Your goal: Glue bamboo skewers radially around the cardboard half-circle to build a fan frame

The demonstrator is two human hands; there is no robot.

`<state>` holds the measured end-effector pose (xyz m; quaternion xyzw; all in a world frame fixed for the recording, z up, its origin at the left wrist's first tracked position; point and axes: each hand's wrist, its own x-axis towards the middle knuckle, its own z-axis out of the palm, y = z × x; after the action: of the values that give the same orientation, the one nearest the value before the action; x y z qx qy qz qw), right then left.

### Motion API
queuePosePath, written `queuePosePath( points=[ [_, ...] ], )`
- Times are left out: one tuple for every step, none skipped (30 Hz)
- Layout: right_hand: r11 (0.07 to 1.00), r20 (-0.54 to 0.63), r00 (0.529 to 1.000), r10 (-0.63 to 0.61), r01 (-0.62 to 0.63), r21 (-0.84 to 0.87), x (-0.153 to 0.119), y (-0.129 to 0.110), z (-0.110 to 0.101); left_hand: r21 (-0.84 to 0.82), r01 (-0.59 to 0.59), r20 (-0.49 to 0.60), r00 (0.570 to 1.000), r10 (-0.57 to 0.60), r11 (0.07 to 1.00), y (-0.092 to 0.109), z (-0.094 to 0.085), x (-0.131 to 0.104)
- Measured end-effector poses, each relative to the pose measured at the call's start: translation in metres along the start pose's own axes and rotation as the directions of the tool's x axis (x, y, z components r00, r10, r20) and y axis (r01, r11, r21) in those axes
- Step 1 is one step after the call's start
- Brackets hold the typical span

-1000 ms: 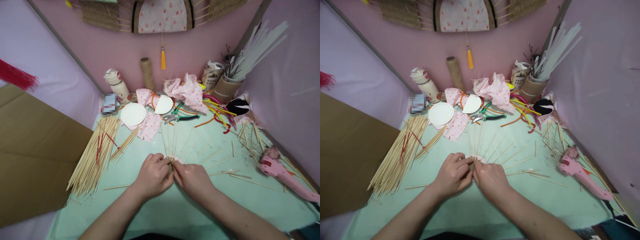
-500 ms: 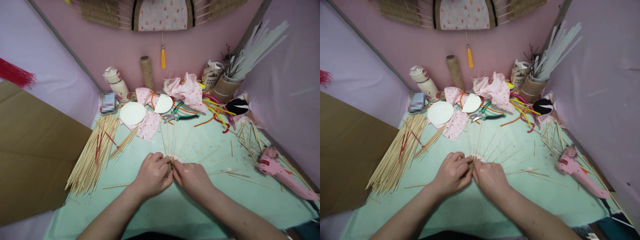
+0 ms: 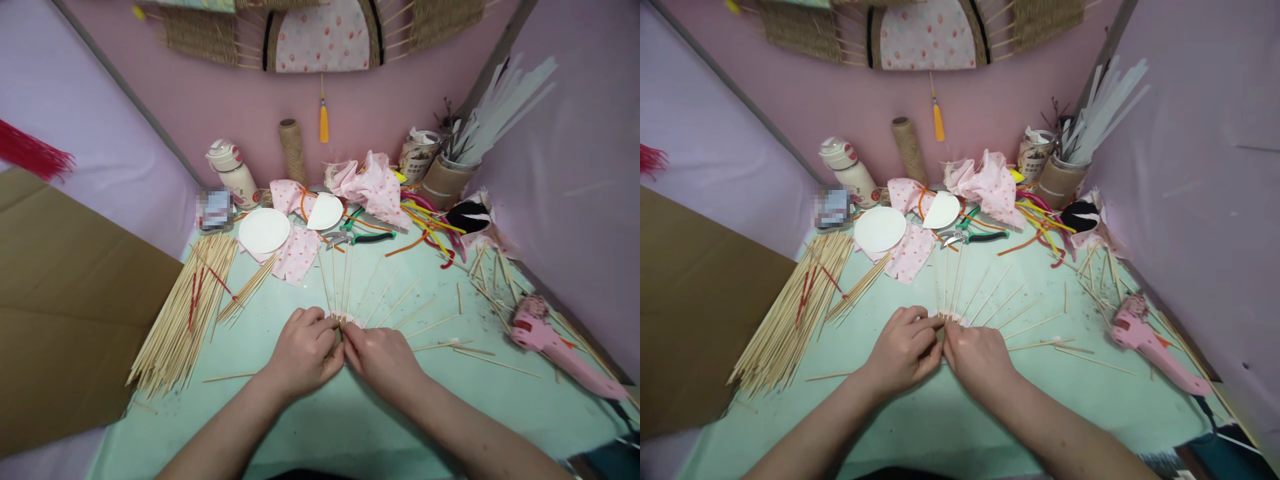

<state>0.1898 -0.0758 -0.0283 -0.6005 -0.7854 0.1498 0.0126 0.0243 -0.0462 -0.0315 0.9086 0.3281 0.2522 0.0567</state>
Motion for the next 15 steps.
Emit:
queuePosePath(
  points=[
    [1.000,-0.005,1.000,-0.001,0.001,0.000,-0.0001,0.0001,0.0004,-0.001,0.002,0.000,1.000,-0.002,1.000,-0.0002,0.0002,-0.0002],
    [1.000,-0.008,1.000,0.001,-0.001,-0.001,-0.0003,0.0002,0.0007,-0.002,0.003,0.002,1.000,-0.003,1.000,-0.0003,0.0004,-0.0002],
    [1.000,-0.009,1.000,0.002,-0.002,-0.002,-0.0004,0.0002,0.0008,-0.004,0.004,0.003,1.000,-0.004,1.000,-0.0003,0.0004,-0.0003],
    [1.000,-0.009,1.000,0.004,-0.004,-0.001,-0.0004,0.0002,0.0007,-0.006,0.004,0.005,1.000,-0.004,1.000,-0.0003,0.0002,-0.0002],
    [1.000,-0.008,1.000,0.005,-0.005,0.000,-0.0005,0.0001,0.0004,-0.008,0.003,0.007,1.000,-0.003,1.000,-0.0002,0.0000,-0.0002],
    [1.000,-0.004,1.000,0.006,-0.006,0.002,-0.0005,-0.0001,-0.0001,-0.010,0.003,0.009,1.000,-0.003,1.000,0.0000,-0.0002,-0.0001],
    [1.000,0.002,1.000,0.010,-0.010,0.002,-0.0005,-0.0002,-0.0007,-0.011,0.004,0.009,1.000,-0.004,1.000,0.0001,-0.0005,0.0000],
    [1.000,0.011,1.000,0.013,-0.013,0.002,-0.0005,-0.0004,-0.0014,-0.012,0.003,0.007,1.000,-0.003,1.000,0.0003,-0.0008,0.0001],
    [1.000,0.020,1.000,0.016,-0.016,0.001,-0.0005,-0.0006,-0.0020,-0.012,0.002,0.007,1.000,-0.002,1.000,0.0004,-0.0010,0.0001],
    [1.000,0.025,1.000,0.018,-0.018,-0.001,-0.0005,-0.0007,-0.0024,-0.012,0.003,0.008,1.000,-0.002,1.000,0.0004,-0.0011,0.0001],
    [1.000,0.027,0.999,0.018,-0.018,-0.001,-0.0005,-0.0008,-0.0026,-0.012,0.003,0.010,1.000,-0.003,1.000,0.0005,-0.0011,0.0001],
    [1.000,0.024,1.000,0.018,-0.018,0.000,-0.0005,-0.0007,-0.0025,-0.012,0.003,0.010,1.000,-0.003,1.000,0.0005,-0.0011,0.0001],
    [1.000,0.018,1.000,0.016,-0.016,0.000,-0.0006,-0.0006,-0.0023,-0.012,0.003,0.009,1.000,-0.003,1.000,0.0005,-0.0011,-0.0001],
    [1.000,0.011,1.000,0.014,-0.014,0.000,-0.0007,-0.0004,-0.0018,-0.013,0.004,0.009,1.000,-0.004,1.000,0.0006,-0.0010,-0.0002],
    [1.000,0.005,1.000,0.012,-0.012,-0.001,-0.0007,-0.0002,-0.0012,-0.013,0.005,0.007,1.000,-0.005,1.000,0.0007,-0.0009,-0.0004]
  ],
)
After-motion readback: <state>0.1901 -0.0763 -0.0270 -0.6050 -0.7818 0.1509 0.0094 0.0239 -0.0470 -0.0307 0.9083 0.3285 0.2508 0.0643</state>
